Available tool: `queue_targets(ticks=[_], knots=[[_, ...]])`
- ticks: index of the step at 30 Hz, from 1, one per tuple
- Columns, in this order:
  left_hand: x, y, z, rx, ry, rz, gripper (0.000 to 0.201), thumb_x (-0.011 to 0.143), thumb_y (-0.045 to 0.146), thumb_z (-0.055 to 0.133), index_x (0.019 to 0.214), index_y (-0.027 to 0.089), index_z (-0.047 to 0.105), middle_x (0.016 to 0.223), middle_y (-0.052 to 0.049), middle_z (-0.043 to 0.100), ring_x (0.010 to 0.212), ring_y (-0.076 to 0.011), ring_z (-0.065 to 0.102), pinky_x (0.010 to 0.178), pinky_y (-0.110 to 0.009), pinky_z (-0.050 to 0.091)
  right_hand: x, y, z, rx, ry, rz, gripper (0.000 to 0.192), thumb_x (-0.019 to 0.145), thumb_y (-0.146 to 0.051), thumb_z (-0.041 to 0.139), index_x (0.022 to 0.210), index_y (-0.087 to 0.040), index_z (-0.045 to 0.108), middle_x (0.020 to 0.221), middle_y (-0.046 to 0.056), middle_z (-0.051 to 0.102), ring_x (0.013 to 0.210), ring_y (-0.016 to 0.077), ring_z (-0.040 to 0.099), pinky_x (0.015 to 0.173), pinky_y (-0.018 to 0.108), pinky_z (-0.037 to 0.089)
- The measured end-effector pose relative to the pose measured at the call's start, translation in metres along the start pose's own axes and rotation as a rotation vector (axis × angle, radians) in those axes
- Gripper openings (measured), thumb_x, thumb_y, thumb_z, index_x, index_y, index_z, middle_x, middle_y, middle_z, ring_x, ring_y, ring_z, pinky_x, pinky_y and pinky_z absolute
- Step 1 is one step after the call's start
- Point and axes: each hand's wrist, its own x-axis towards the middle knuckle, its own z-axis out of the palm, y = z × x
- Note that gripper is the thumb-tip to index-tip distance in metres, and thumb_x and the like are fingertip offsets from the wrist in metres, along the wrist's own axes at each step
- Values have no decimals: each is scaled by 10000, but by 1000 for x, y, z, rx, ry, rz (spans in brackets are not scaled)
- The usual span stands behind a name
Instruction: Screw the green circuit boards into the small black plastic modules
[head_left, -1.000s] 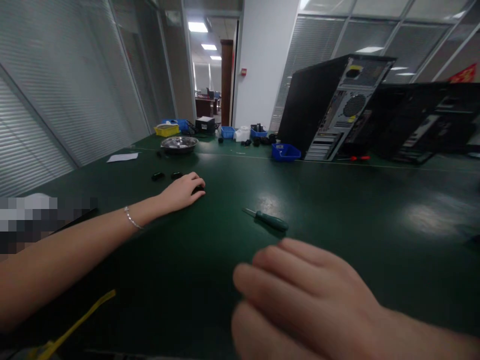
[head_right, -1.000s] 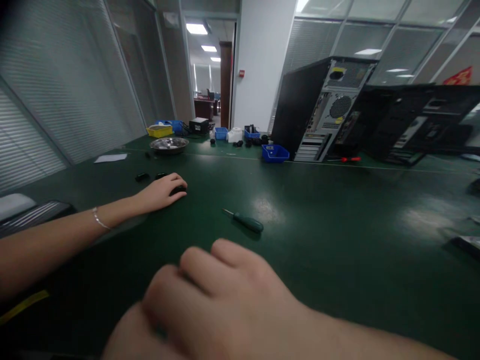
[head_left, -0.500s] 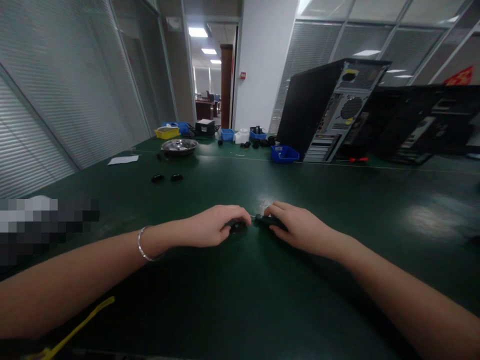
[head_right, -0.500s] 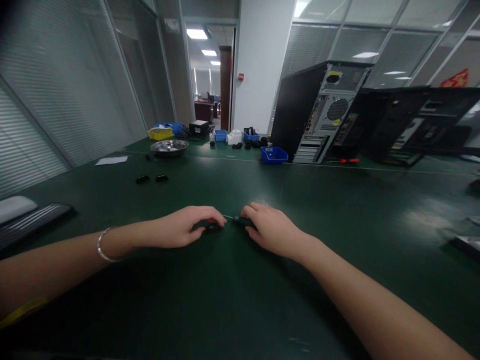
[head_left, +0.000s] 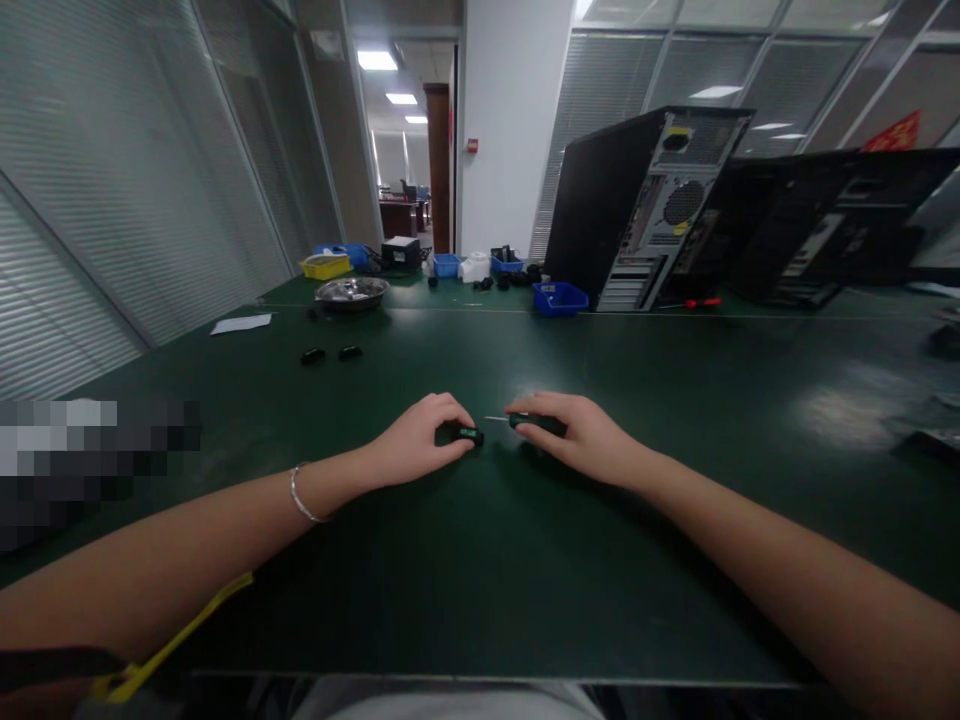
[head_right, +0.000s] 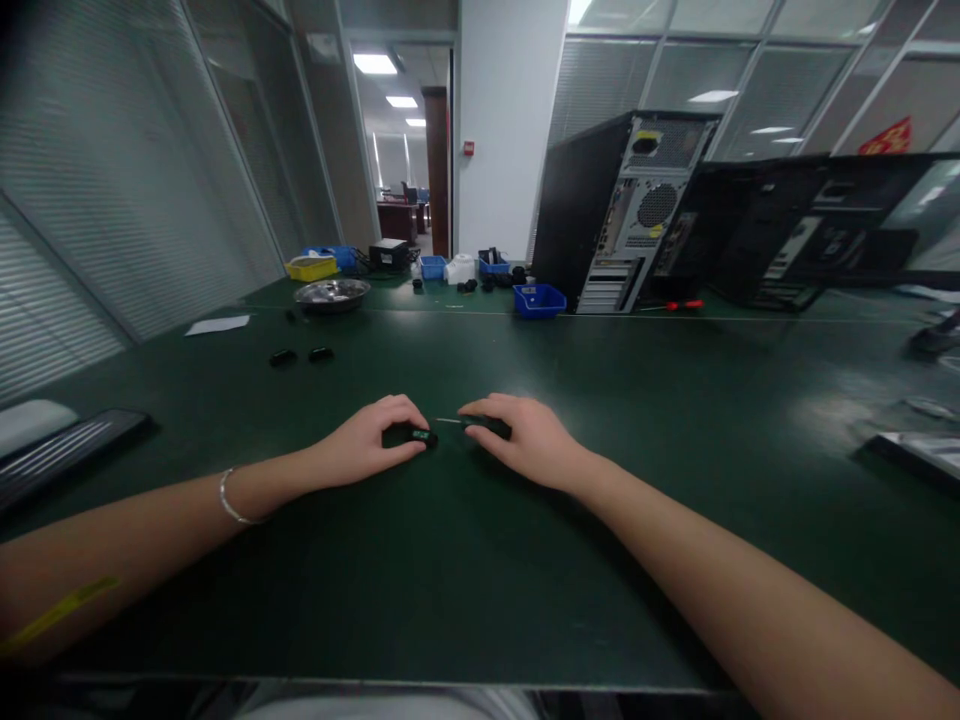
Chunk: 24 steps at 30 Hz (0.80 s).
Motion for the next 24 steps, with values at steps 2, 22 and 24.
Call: queue_targets(ticks=[2,22,24], knots=[[-1,1,-1,-7,0,5,165,889,248,660,1045,195,666,1017,-59,618,960,-236,579,852,-368,478,0,0,2,20,7,-26,253,980,-279,509,1202,-220,613,1111,67,691,944,211,647,770,312,494],[0,-2,-1,42,-7,46,193,954,302,621,1042,132,643,1050,-68,651,947,-219,638,833,-411,536,1,-9,12,-104,-58,-148,294,945,-209,539,1210,-230,664,994,71,647,882,213,628,774,329,487],[0,-2,-1,32,-3,48,189,945,300,633,1030,132,650,1028,-62,652,943,-219,634,834,-410,528,2,-10,14,-103,-55,-145,286,947,-208,540,1203,-221,666,994,74,646,885,213,627,775,327,487]])
